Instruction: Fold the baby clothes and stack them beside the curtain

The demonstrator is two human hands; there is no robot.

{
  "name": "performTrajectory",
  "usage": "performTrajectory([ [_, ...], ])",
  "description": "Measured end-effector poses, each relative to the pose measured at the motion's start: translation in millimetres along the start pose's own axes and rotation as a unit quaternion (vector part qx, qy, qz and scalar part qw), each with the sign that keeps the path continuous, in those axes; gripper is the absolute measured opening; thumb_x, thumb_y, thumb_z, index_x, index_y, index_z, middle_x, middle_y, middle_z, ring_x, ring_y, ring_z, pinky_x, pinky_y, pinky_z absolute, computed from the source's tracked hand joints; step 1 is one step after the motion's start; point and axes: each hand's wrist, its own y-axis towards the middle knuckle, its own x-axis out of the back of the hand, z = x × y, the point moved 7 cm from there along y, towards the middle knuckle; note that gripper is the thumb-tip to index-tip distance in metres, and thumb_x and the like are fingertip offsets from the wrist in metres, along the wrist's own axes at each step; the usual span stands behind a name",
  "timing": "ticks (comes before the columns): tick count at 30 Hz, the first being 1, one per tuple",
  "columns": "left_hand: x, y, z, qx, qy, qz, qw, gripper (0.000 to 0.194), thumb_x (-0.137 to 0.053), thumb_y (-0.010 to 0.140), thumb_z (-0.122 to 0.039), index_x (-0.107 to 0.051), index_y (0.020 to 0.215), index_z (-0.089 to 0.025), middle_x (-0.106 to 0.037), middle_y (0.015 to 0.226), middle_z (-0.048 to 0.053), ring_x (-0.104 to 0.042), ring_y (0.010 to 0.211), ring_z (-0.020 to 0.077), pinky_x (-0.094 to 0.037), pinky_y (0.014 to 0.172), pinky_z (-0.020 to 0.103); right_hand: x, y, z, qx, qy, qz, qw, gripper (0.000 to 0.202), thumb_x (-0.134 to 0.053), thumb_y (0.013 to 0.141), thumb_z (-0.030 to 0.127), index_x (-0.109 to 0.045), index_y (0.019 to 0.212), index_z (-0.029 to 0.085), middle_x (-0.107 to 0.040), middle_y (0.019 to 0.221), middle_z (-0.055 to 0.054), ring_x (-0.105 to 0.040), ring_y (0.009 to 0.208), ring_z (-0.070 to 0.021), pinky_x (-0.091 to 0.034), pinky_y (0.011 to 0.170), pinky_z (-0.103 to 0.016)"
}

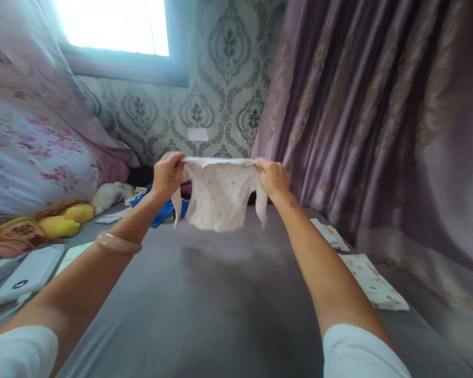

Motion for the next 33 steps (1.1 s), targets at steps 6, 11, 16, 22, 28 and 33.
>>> performTrajectory([
  [6,-35.8,-24.5,23.7,0.021,0.030,0.244,0.969,0.018,-0.052,0.077,-0.023,-0.066,0.067,-0.018,-0.067,0.069,0.006,-0.065,0.074,0.0201,-0.051,0.070,0.030,-44.7,-21.9,12.2,0.078,-0.024,0.183,0.980,0.026,-0.049,0.089,0.031,-0.071,0.098,0.021,-0.070,0.073,-0.001,-0.063,0.076,-0.0190,-0.044,0.072,-0.029],
  [11,-32.5,-26.6,58.5,0.108,0.072,0.164,0.978,0.024,-0.045,0.078,-0.022,-0.068,0.074,-0.017,-0.068,0.069,0.005,-0.064,0.074,0.0205,-0.049,0.070,0.030,-47.7,-10.7,5.0,0.028,-0.006,0.148,0.989,0.025,-0.051,0.086,0.027,-0.074,0.096,0.023,-0.072,0.084,-0.003,-0.064,0.083,-0.0196,-0.041,0.069,-0.026],
  [16,-23.4,-18.1,47.2,0.081,0.048,0.099,0.991,0.022,-0.047,0.079,-0.023,-0.068,0.078,-0.019,-0.070,0.079,0.004,-0.064,0.079,0.0187,-0.048,0.076,0.029,-50.2,-5.7,-2.7,-0.006,0.051,0.132,0.990,0.022,-0.059,0.081,0.028,-0.072,0.098,0.023,-0.073,0.085,-0.004,-0.064,0.081,-0.0204,-0.044,0.072,-0.029],
  [22,-19.2,-18.9,53.9,0.123,-0.019,0.090,0.988,0.017,-0.052,0.079,-0.028,-0.067,0.086,-0.022,-0.067,0.074,0.000,-0.063,0.078,0.0166,-0.048,0.074,0.027,-55.4,-8.5,-23.0,-0.053,0.192,0.154,0.968,0.031,-0.067,0.075,0.046,-0.068,0.088,0.018,-0.071,0.075,-0.004,-0.064,0.071,-0.0192,-0.048,0.066,-0.030],
  [28,4.1,-14.4,8.5,0.009,-0.017,-0.004,1.000,0.012,-0.051,0.085,-0.020,-0.062,0.089,-0.022,-0.066,0.090,0.002,-0.061,0.089,0.0153,-0.047,0.080,0.029,-12.8,-12.5,2.9,0.016,0.082,0.034,0.996,0.031,-0.052,0.089,0.046,-0.068,0.097,0.021,-0.072,0.091,-0.004,-0.064,0.092,-0.0230,-0.048,0.085,-0.036],
  [33,31.1,-29.8,-22.9,-0.046,-0.012,-0.088,0.995,0.019,-0.042,0.093,-0.023,-0.058,0.104,-0.021,-0.061,0.113,0.005,-0.055,0.111,0.0177,-0.046,0.090,0.035,19.2,-46.2,21.3,0.048,-0.009,-0.125,0.991,0.042,-0.025,0.100,0.031,-0.056,0.126,0.021,-0.059,0.129,-0.009,-0.047,0.126,-0.0249,-0.026,0.110,-0.048],
])
